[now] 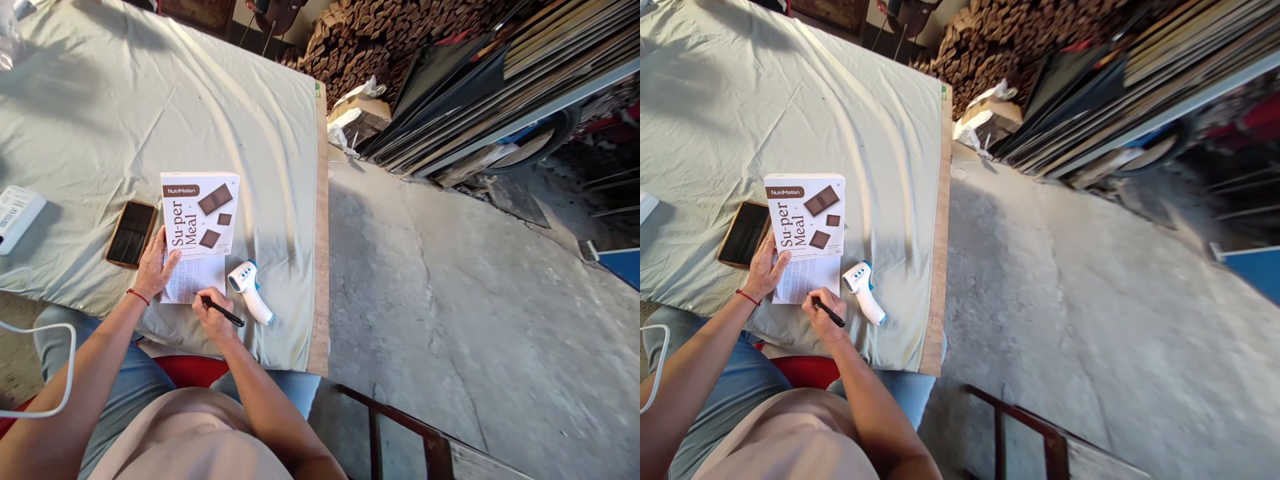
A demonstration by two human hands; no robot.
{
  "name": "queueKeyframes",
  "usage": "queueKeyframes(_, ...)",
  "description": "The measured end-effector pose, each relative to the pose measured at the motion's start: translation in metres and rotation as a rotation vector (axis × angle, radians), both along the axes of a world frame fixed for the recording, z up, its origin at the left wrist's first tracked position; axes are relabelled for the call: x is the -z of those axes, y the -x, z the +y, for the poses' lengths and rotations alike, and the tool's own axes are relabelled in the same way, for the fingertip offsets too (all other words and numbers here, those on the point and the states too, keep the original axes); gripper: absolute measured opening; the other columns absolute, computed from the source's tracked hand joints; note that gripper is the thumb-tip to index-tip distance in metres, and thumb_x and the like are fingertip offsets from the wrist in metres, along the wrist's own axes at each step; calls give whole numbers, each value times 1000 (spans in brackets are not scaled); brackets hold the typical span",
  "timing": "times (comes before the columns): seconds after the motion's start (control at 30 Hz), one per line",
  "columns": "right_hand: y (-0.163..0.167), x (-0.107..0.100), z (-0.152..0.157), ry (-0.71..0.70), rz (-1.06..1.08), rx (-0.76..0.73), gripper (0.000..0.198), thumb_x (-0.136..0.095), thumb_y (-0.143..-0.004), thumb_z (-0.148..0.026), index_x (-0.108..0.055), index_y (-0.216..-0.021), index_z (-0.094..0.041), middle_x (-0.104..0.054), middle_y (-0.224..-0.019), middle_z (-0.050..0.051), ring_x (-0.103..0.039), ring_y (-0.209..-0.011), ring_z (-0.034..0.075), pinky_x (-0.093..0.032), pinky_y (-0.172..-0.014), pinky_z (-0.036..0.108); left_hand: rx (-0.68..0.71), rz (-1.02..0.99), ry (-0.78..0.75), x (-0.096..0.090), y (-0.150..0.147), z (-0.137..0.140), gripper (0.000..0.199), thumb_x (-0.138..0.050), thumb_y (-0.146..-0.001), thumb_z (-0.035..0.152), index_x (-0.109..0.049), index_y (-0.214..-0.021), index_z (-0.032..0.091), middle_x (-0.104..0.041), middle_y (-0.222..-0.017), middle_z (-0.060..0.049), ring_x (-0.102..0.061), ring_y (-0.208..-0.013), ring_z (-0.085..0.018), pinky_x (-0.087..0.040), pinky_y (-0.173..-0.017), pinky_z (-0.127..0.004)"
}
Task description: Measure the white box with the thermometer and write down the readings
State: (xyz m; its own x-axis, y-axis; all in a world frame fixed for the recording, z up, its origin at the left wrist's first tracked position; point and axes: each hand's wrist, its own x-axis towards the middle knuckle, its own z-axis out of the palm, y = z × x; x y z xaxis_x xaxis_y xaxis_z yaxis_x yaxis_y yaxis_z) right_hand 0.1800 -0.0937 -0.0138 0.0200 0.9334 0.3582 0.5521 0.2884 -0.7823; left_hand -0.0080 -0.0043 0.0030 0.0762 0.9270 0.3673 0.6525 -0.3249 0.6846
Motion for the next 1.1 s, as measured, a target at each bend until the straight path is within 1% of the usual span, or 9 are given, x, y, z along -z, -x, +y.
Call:
queueKeyframes(0.1,0,2,0,9,-3,-4,14,-54,-88,-24,-63,-77,-23,-65,-62,-1,-58,-54,15,-48,-56,26,-1,2,2,0,0,0,80,-35,-101,71,-39,-153,11,-61,-135,-22,-65,-116,-31,-53,-100,-45)
queueKeyframes(0.3,-1,2,0,-26,22,-8,13,-55,-88,-22,-61,-77,-23,-65,-62,-2,-58,-53,15,-48,-55,26,-2,2,-6,2,1,0,80,-36,-101,71,-40,-153,11,-61,-135,-22,-64,-119,-31,-53,-101,-46)
queueKeyframes(0.6,-1,2,-1,27,22,1,16,-52,-90,-26,-62,-77,-23,-63,-63,-1,-57,-55,15,-49,-57,26,5,-1,-1,3,2,0,79,-36,-101,70,-40,-152,10,-61,-136,-23,-64,-120,-32,-53,-101,-46)
queueKeyframes(0.73,-1,4,-1,9,45,7,15,-53,-90,-27,-62,-78,-23,-63,-63,-1,-58,-56,15,-49,-58,26,9,0,6,3,2,0,78,-36,-101,69,-39,-154,12,-60,-138,-22,-62,-124,-32,-52,-103,-46)
queueKeyframes(0.83,0,4,-2,-1,59,24,15,-53,-90,-26,-61,-78,-22,-62,-63,-2,-56,-55,15,-49,-58,26,9,2,7,3,2,0,80,-36,-101,70,-39,-154,10,-59,-139,-23,-61,-126,-33,-51,-105,-47)
queueKeyframes(1.0,0,2,-2,19,34,26,16,-53,-89,-27,-61,-76,-23,-61,-61,-2,-56,-54,15,-49,-57,26,3,1,12,3,2,0,81,-35,-100,71,-39,-154,11,-60,-139,-22,-62,-123,-32,-51,-104,-46)
queueKeyframes(1.1,-2,3,-4,8,42,39,16,-52,-90,-28,-60,-77,-23,-60,-60,-2,-55,-51,14,-49,-54,26,-4,-2,13,3,2,0,81,-35,-100,71,-39,-154,12,-59,-140,-22,-61,-125,-32,-51,-106,-47)
